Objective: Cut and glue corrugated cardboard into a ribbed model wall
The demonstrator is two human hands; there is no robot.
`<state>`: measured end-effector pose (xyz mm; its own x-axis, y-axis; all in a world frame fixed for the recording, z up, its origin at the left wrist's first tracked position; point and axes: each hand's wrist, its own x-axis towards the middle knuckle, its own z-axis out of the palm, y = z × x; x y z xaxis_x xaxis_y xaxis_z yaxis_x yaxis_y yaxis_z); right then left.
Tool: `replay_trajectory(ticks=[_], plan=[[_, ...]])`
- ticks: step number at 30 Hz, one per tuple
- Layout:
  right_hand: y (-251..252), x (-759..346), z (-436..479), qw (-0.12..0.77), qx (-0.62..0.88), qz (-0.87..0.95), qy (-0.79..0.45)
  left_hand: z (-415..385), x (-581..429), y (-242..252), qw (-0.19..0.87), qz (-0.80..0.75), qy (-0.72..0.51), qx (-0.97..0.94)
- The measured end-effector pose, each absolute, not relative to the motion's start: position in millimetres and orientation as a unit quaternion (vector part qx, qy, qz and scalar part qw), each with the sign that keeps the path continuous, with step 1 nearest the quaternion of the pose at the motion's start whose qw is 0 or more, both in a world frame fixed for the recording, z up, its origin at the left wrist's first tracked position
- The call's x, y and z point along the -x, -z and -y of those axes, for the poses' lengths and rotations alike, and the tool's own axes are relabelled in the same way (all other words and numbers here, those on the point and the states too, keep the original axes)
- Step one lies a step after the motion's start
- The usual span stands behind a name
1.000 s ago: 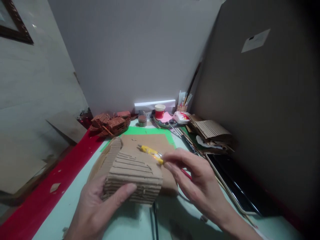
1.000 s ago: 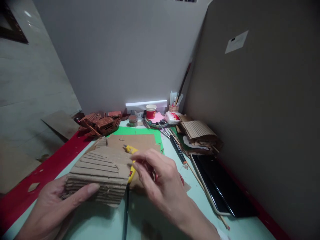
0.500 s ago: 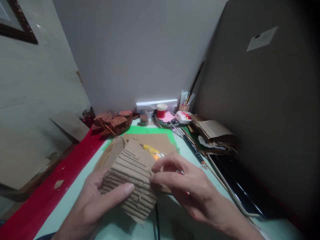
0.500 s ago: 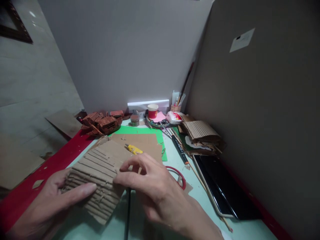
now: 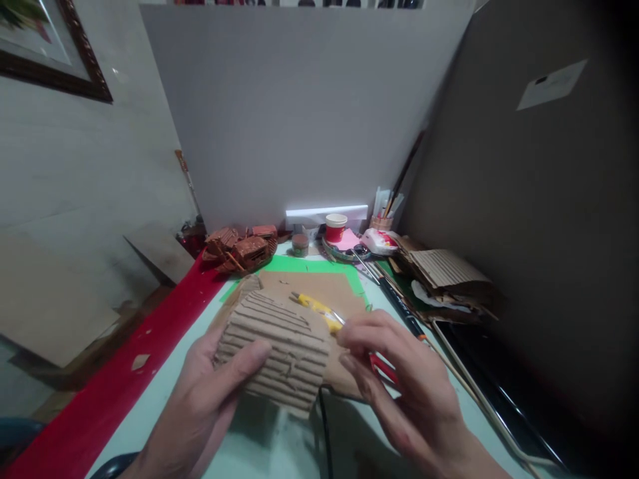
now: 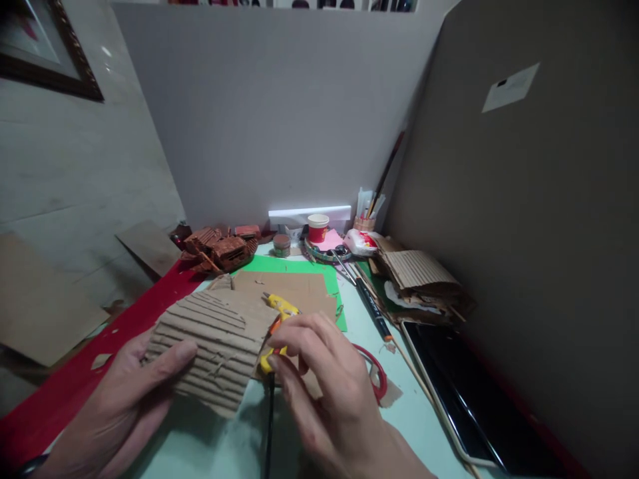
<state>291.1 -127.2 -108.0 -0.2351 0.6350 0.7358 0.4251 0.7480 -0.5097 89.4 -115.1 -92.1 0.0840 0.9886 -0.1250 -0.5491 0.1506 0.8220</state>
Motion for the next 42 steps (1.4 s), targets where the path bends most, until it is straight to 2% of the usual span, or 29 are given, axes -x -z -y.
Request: replay_trajectory(ticks=[6,10,17,21,25,33,37,42], plan=[[105.7,-272.4,135.3,0.480,0.320,0.814,0.068,119.3,-89.0,100.0,0.680,-0.342,-0.552,-0.341],[108.9,-266.9,134.2,0.477,0.311,0.819,0.069,124.3,-93.6,98.8,0.667,-0.355,-0.554,-0.349],[101.8,-285.2,127.9,0.572,0.377,0.728,0.031,123.7,-91.9,98.3,0.641,-0.370,-0.554,-0.381],[103.5,-289.0,130.5,0.531,0.327,0.779,0.067,122.8,-87.2,99.3,0.605,-0.409,-0.544,-0.413],[108.0,-282.9,133.1,0.465,0.281,0.828,0.139,125.4,-87.5,99.7,0.513,-0.482,-0.526,-0.477],[107.6,-272.4,129.5,0.434,0.245,0.832,0.244,126.3,-88.0,105.6,0.401,-0.508,-0.521,-0.556],[116.5,-271.3,130.1,0.439,0.274,0.818,0.253,128.3,-91.0,105.3,0.376,-0.519,-0.531,-0.555],[114.5,-266.3,132.4,0.531,0.321,0.774,0.128,130.7,-94.3,103.2,0.379,-0.522,-0.525,-0.556]])
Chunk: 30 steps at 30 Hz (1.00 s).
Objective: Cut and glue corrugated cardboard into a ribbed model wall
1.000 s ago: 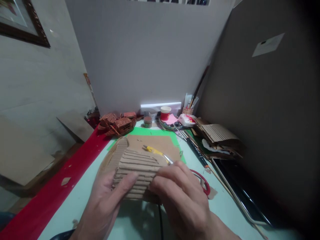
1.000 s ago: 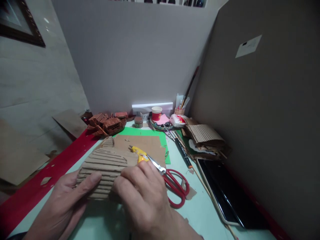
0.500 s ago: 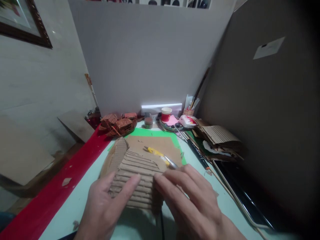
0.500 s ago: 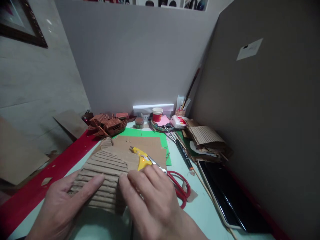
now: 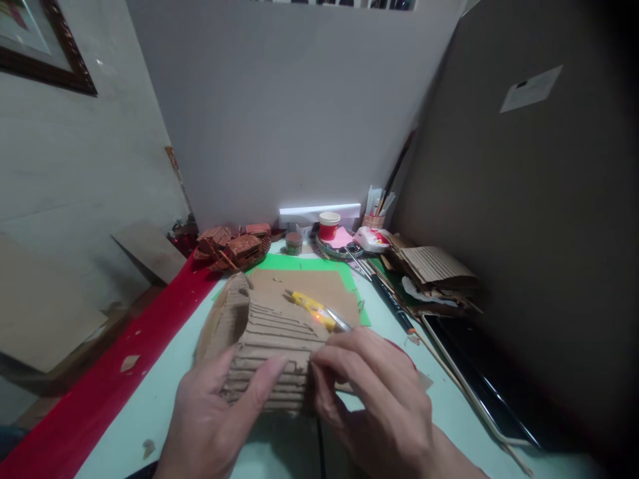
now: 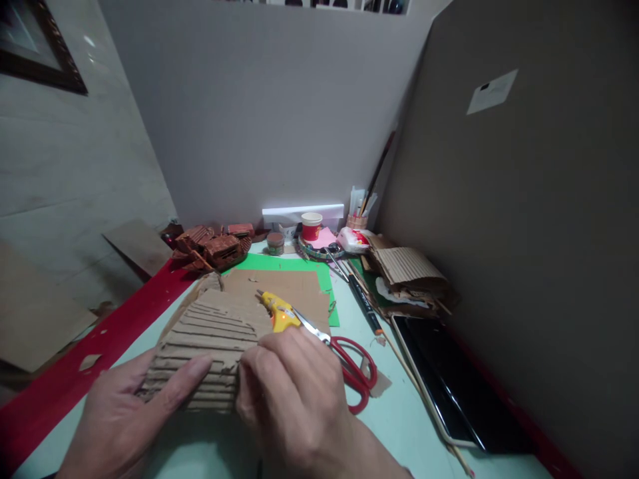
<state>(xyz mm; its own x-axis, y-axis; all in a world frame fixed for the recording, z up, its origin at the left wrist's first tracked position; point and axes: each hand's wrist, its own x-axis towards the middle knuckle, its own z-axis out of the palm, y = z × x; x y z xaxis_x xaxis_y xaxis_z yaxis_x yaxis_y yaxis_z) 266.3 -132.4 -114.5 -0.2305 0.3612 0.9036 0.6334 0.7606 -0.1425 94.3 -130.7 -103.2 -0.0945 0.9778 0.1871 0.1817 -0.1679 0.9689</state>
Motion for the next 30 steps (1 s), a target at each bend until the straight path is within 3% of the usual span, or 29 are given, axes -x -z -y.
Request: replay_trajectory(ticks=[7,17,21,26,30], plan=[[106.7,-275.7,130.2,0.566,0.370,0.737,-0.008,130.6,-93.4,103.9,0.406,-0.525,-0.519,-0.538],[102.5,-271.8,133.7,0.419,0.289,0.850,0.133,130.5,-96.1,101.0,0.394,-0.496,-0.500,-0.591],[109.9,-268.9,133.7,0.453,0.293,0.828,0.155,131.9,-97.0,102.6,0.376,-0.499,-0.490,-0.608],[108.3,-275.3,134.6,0.541,0.354,0.762,0.030,132.3,-95.4,102.1,0.402,-0.505,-0.496,-0.581],[105.0,-282.3,132.2,0.529,0.352,0.772,0.027,130.1,-94.1,99.2,0.455,-0.506,-0.501,-0.534]])
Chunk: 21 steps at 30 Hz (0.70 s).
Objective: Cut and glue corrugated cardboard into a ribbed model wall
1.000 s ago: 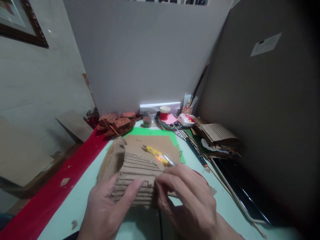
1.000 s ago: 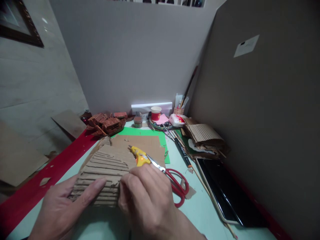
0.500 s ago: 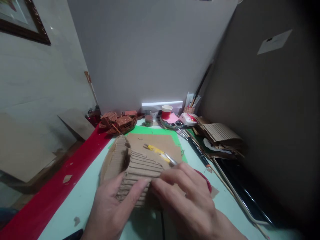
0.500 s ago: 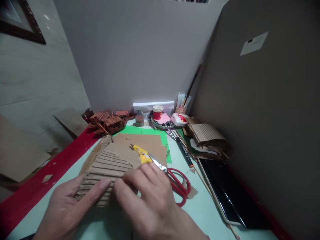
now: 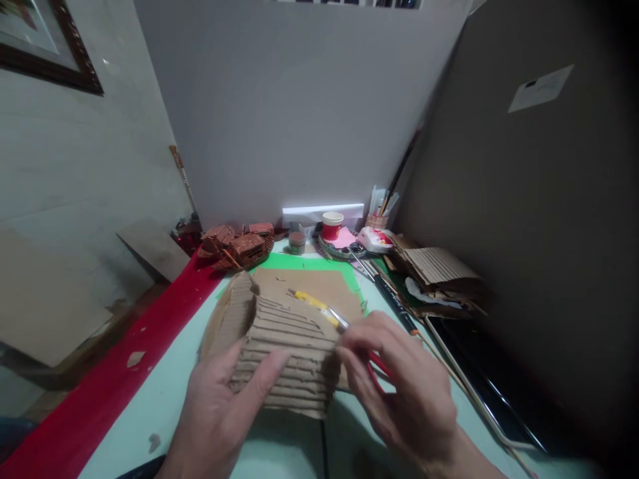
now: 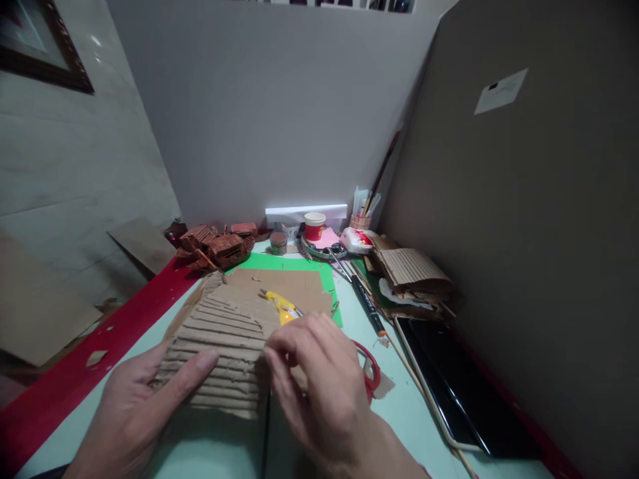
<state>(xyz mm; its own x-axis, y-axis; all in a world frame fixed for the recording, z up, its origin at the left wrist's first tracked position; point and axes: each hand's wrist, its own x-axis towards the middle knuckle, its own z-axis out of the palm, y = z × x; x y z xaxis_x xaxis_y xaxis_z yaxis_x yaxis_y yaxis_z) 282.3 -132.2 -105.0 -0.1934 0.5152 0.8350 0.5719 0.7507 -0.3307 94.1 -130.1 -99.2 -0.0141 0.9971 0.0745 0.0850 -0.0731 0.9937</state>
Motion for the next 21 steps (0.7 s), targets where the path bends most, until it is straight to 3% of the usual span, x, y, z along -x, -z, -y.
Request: replay_trajectory(ticks=[15,18,21], plan=[[109.0,-271.9,133.1,0.428,0.264,0.838,0.213,132.1,-97.4,99.7,0.378,-0.504,-0.489,-0.603],[111.7,-270.0,135.0,0.453,0.281,0.823,0.195,133.8,-97.9,97.9,0.364,-0.502,-0.486,-0.615],[109.1,-270.8,137.4,0.540,0.319,0.768,0.134,134.5,-96.6,97.1,0.383,-0.508,-0.492,-0.594]])
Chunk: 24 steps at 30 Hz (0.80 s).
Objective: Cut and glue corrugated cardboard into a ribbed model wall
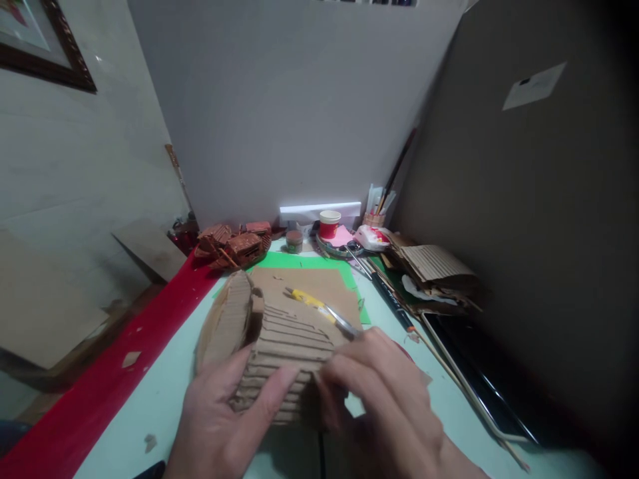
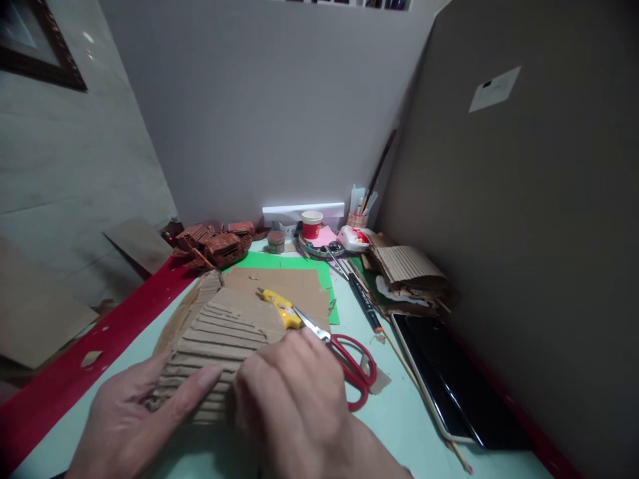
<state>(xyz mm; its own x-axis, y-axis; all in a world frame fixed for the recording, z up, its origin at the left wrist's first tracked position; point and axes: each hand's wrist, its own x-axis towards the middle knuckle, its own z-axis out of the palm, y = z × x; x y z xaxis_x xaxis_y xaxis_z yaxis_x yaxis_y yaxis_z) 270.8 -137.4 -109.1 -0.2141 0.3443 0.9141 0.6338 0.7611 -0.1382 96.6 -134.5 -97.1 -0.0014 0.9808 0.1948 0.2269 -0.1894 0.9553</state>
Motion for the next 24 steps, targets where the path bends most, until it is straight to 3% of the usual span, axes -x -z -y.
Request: replay_trajectory(ticks=[2,6,17,24], plan=[[106.2,-273.1,137.9,0.563,0.349,0.743,0.101,133.9,-95.0,97.0,0.424,-0.511,-0.497,-0.558],[106.2,-275.8,136.4,0.526,0.339,0.774,0.096,133.0,-93.0,97.1,0.477,-0.493,-0.506,-0.524],[108.8,-268.0,134.7,0.440,0.287,0.834,0.166,135.6,-98.0,100.0,0.406,-0.512,-0.521,-0.549],[105.1,-282.3,132.3,0.510,0.349,0.762,0.194,129.2,-89.5,100.4,0.456,-0.505,-0.520,-0.516]])
